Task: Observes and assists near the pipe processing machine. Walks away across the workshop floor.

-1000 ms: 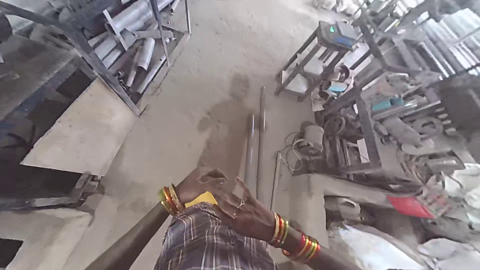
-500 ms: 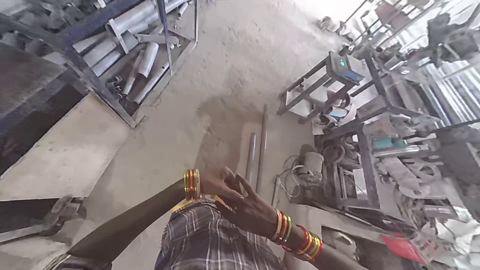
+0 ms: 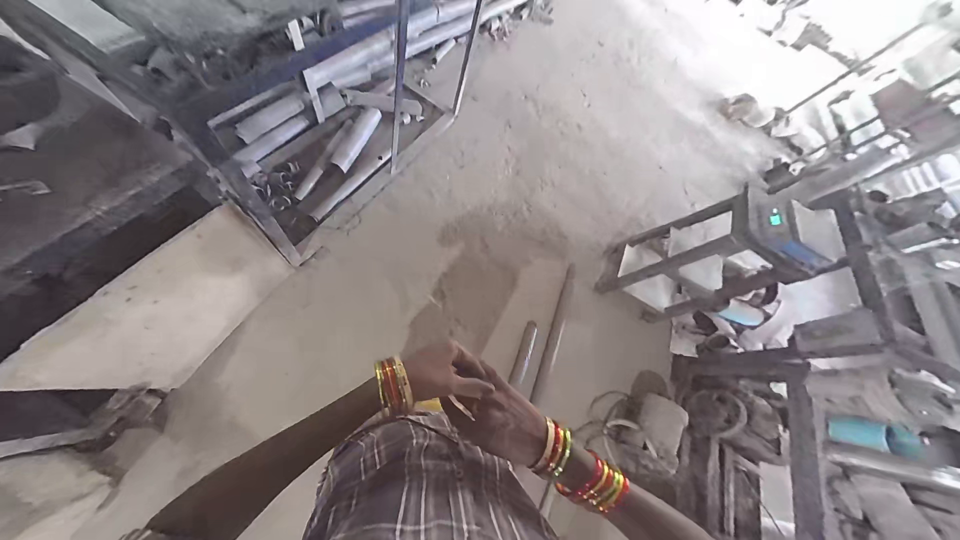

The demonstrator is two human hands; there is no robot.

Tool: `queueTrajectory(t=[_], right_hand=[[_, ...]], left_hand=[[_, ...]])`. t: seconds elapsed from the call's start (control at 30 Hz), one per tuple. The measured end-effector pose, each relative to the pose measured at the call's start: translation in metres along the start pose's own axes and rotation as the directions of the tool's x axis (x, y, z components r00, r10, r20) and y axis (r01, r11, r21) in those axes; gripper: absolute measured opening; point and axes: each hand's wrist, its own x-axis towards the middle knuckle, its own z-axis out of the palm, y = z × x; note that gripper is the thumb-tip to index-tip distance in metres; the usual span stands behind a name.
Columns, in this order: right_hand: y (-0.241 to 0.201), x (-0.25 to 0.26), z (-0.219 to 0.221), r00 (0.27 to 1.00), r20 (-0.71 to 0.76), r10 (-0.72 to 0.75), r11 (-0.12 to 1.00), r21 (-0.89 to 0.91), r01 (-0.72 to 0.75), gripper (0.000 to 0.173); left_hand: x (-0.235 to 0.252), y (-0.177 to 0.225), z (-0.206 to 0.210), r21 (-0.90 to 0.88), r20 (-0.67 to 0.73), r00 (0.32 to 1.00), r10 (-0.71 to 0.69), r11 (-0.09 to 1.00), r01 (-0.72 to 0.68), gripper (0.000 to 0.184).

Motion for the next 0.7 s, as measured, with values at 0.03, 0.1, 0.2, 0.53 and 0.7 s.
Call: queueTrajectory(t=[0.03, 0.1, 0.2, 0.53, 0.7], right_hand=[[0.022, 0.003, -0.005, 0.999, -0.031, -0.011, 1.000, -0.013, 0.011, 0.018], [0.066, 0.010, -0.016, 0.995, -0.093, -0.029, 0.997, -0.072, 0.023, 0.018], [0.123, 0.005, -0.027, 0.984, -0.177, -0.033, 0.992, -0.127, 0.010, 0.021], [0.246, 0.005, -0.035, 0.923, -0.144, 0.358, 0.912, -0.159, -0.379, 0.035], [0.333, 0.014, 0.002, 0.755, -0.055, 0.654, 0.750, -0.085, -0.656, 0.050]], left_hand=[[0.011, 0.006, -0.010, -0.005, -0.090, 0.996, 0.023, 1.000, -0.024, 0.021], [0.034, 0.012, -0.036, 0.019, -0.320, 0.941, 0.112, 0.994, -0.112, 0.030], [0.062, -0.004, -0.077, 0.146, -0.659, 0.734, 0.166, 0.985, -0.091, 0.034], [0.137, -0.064, -0.116, 0.195, -0.454, 0.716, -0.530, 0.726, 0.660, 0.044], [0.206, -0.167, -0.125, 0.129, -0.262, 0.714, -0.649, 0.710, 0.693, 0.038]])
